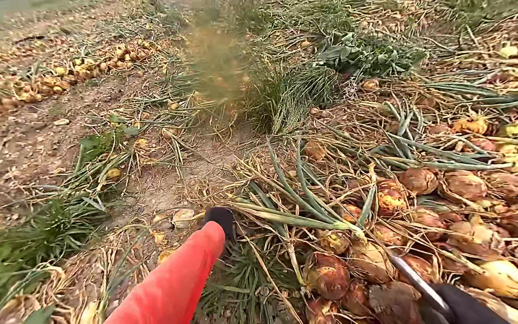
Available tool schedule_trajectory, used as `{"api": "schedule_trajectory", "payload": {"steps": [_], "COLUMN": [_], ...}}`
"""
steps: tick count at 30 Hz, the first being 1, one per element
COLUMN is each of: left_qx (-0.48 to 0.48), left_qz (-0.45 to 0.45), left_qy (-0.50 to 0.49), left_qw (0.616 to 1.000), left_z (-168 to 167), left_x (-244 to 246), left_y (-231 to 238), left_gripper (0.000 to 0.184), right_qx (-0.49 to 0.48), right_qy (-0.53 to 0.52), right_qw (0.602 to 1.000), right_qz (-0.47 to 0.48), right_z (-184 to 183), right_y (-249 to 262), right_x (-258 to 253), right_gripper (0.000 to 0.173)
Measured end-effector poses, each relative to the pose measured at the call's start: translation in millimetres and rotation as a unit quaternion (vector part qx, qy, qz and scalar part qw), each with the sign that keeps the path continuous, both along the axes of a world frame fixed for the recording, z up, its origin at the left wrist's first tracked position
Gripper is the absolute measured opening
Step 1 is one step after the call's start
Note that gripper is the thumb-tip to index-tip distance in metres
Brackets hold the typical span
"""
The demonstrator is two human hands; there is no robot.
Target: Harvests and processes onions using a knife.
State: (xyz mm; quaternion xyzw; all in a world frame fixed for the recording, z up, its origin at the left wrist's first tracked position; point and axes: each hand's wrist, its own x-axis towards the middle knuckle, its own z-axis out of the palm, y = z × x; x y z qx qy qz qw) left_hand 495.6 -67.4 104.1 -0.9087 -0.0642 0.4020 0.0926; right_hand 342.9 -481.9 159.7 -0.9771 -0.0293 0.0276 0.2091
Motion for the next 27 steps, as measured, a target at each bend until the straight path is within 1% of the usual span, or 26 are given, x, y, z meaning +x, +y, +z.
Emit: {"api": "schedule_trajectory", "payload": {"steps": [1, 2, 3, 4, 5, 6, 9, 11, 12, 13, 14, 15, 16, 17, 18, 20, 22, 23, 25, 27], "left_qx": [0.011, 0.016, 0.016, 0.009, 0.002, -0.004, -0.028, -0.086, -0.134, -0.198, -0.272, -0.34, -0.374, -0.36, -0.315, -0.24, -0.188, -0.162, -0.11, -0.078], "left_qz": [-0.003, -0.003, -0.002, 0.006, 0.014, 0.016, -0.019, -0.06, -0.08, -0.097, -0.104, -0.097, -0.091, -0.087, -0.076, -0.009, 0.068, 0.087, 0.084, 0.061], "left_qy": [0.012, 0.018, 0.017, 0.014, 0.007, -0.002, -0.018, -0.021, -0.019, -0.015, 0.003, 0.028, 0.043, 0.042, 0.034, 0.005, -0.075, -0.12, -0.193, -0.224], "left_qw": [1.0, 1.0, 1.0, 1.0, 1.0, 1.0, 0.999, 0.994, 0.988, 0.975, 0.957, 0.935, 0.922, 0.928, 0.946, 0.971, 0.977, 0.976, 0.971, 0.97], "left_z": [0.1, -0.5, -0.1, 0.8, 1.5, 1.3, 14.2, 40.8, 55.0, 64.8, 67.2, 62.3, 51.1, 39.8, 29.6, 8.0, -11.3, -21.3, -41.0, -49.4], "left_x": [4.8, 7.4, 9.3, 9.9, 7.8, 4.1, -19.8, -51.8, -72.5, -93.3, -109.1, -117.4, -118.9, -113.3, -101.8, -73.4, -45.3, -31.4, -10.2, 5.3], "left_y": [-2.1, -2.0, 0.2, 3.6, 6.2, 7.7, 3.2, -12.5, -21.6, -28.4, -31.7, -31.9, -29.4, -27.3, -26.5, -24.9, -16.0, -7.1, 15.5, 37.5], "left_gripper": [0.041, 0.045, 0.046, 0.046, 0.044, 0.043, 0.044, 0.043, 0.042, 0.037, 0.032, 0.03, 0.031, 0.035, 0.038, 0.041, 0.041, 0.041, 0.043, 0.048], "right_qx": [-0.035, -0.062, -0.077, -0.092, -0.109, -0.119, -0.118, -0.115, -0.113, -0.113, -0.112, -0.112, -0.113, -0.115, -0.12, -0.124, -0.128, -0.13, -0.136, -0.14], "right_qy": [-0.063, -0.103, -0.091, -0.049, -0.025, -0.025, -0.043, -0.076, -0.088, -0.093, -0.097, -0.098, -0.097, -0.097, -0.1, -0.102, -0.109, -0.102, -0.094, -0.099], "right_qw": [0.997, 0.993, 0.993, 0.994, 0.992, 0.99, 0.988, 0.987, 0.986, 0.986, 0.986, 0.986, 0.986, 0.986, 0.985, 0.984, 0.982, 0.983, 0.983, 0.982], "right_qz": [0.016, 0.017, 0.002, -0.027, -0.054, -0.073, -0.089, -0.084, -0.082, -0.08, -0.076, -0.073, -0.072, -0.073, -0.076, -0.081, -0.081, -0.083, -0.082, -0.079], "right_z": [-18.9, -36.1, -44.5, -47.7, -52.6, -58.4, -70.5, -77.2, -78.3, -79.6, -80.9, -82.1, -83.9, -85.2, -86.1, -85.6, -83.7, -81.5, -77.0, -76.1], "right_y": [4.0, 11.2, 23.0, 38.4, 51.5, 60.1, 63.3, 53.9, 50.4, 48.8, 48.2, 47.9, 47.4, 46.8, 46.0, 44.6, 45.3, 46.7, 48.8, 48.1], "right_x": [40.2, 79.3, 114.2, 142.1, 160.9, 172.4, 178.4, 176.9, 177.9, 178.8, 178.9, 178.5, 178.9, 180.0, 181.0, 180.6, 180.9, 181.0, 181.6, 184.4], "right_gripper": [0.031, 0.03, 0.032, 0.035, 0.037, 0.038, 0.036, 0.034, 0.034, 0.035, 0.035, 0.036, 0.036, 0.036, 0.035, 0.033, 0.031, 0.032, 0.031, 0.031]}}
